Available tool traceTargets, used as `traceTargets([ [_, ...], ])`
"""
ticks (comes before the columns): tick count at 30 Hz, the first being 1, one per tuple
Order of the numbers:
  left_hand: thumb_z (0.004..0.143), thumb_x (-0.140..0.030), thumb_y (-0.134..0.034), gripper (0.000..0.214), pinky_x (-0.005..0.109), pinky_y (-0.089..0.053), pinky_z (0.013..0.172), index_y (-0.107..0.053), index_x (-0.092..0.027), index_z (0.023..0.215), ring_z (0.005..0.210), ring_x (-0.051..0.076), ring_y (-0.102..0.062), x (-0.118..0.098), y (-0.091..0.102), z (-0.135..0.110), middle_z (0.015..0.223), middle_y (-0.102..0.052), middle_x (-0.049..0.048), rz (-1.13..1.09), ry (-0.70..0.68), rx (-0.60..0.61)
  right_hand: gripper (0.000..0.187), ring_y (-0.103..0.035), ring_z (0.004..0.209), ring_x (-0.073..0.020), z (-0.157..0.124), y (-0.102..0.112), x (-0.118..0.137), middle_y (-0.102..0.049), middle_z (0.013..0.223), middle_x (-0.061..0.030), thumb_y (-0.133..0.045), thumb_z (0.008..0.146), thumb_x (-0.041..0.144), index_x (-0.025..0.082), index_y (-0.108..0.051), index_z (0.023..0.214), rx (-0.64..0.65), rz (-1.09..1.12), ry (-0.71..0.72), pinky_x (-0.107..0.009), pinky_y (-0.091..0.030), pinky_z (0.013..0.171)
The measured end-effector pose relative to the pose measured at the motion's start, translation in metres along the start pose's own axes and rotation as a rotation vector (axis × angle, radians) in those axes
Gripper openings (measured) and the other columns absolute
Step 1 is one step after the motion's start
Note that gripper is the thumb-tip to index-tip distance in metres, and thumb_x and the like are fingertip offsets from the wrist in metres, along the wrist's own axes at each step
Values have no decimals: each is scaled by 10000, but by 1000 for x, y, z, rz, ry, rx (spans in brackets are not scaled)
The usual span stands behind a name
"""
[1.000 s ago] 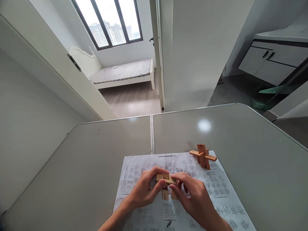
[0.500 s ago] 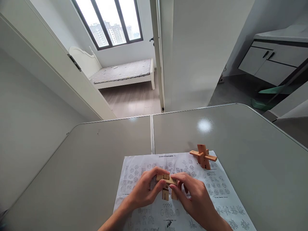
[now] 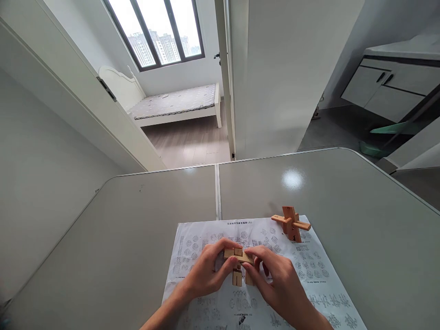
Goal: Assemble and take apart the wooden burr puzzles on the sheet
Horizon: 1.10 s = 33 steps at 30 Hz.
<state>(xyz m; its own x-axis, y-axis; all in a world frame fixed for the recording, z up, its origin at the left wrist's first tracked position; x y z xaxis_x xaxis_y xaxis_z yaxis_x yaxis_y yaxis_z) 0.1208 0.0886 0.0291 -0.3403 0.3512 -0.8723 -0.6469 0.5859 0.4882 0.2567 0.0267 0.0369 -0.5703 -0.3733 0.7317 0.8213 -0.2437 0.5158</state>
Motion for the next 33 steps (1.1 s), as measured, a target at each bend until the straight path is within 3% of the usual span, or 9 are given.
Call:
traceTargets([
  [16, 1036, -330, -548, 253, 325, -525, 924, -658, -203, 1225, 938, 206, -738, 6, -2, 0, 1050, -812, 66, 17, 58, 24, 160, -734, 726, -171, -5, -6, -8, -787, 1012, -52, -564, 1080, 250, 252, -629, 1226, 35, 13, 6, -261, -617, 656],
  [25, 1042, -328, -532, 258, 291, -534, 867, -656, -192, 1223, 935, 200, -734, 4, -2, 0, 1072, -804, 68, 19, 64, 30, 164, -769, 740, -184, -6, -8, -9, -800, 1006, -59, -556, 1090, 283, 252, -622, 1238, 41, -5, 8, -267, -627, 637],
  [33, 1049, -347, -524, 270, 297, -547, 904, -657, -184, 1218, 949, 204, -736, 5, -2, -1, 1050, -808, 76, 0, 59, 34, 75, -814, 875, -212, -5, 0, 1, -821, 1023, -70, -563, 1086, 277, 248, -631, 1097, -42, -33, 57, -280, -663, 737],
])
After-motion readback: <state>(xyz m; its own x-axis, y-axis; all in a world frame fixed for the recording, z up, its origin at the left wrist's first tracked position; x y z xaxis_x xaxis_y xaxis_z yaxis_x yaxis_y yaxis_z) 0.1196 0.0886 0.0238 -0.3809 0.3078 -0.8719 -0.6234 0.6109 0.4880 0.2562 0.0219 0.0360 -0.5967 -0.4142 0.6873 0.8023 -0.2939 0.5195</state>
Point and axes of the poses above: each hand's wrist, its own z-axis towards the middle knuckle, its own y-axis out of the back of the hand, x = y × z, the point moved 10 cm from there along z, towards the middle knuckle
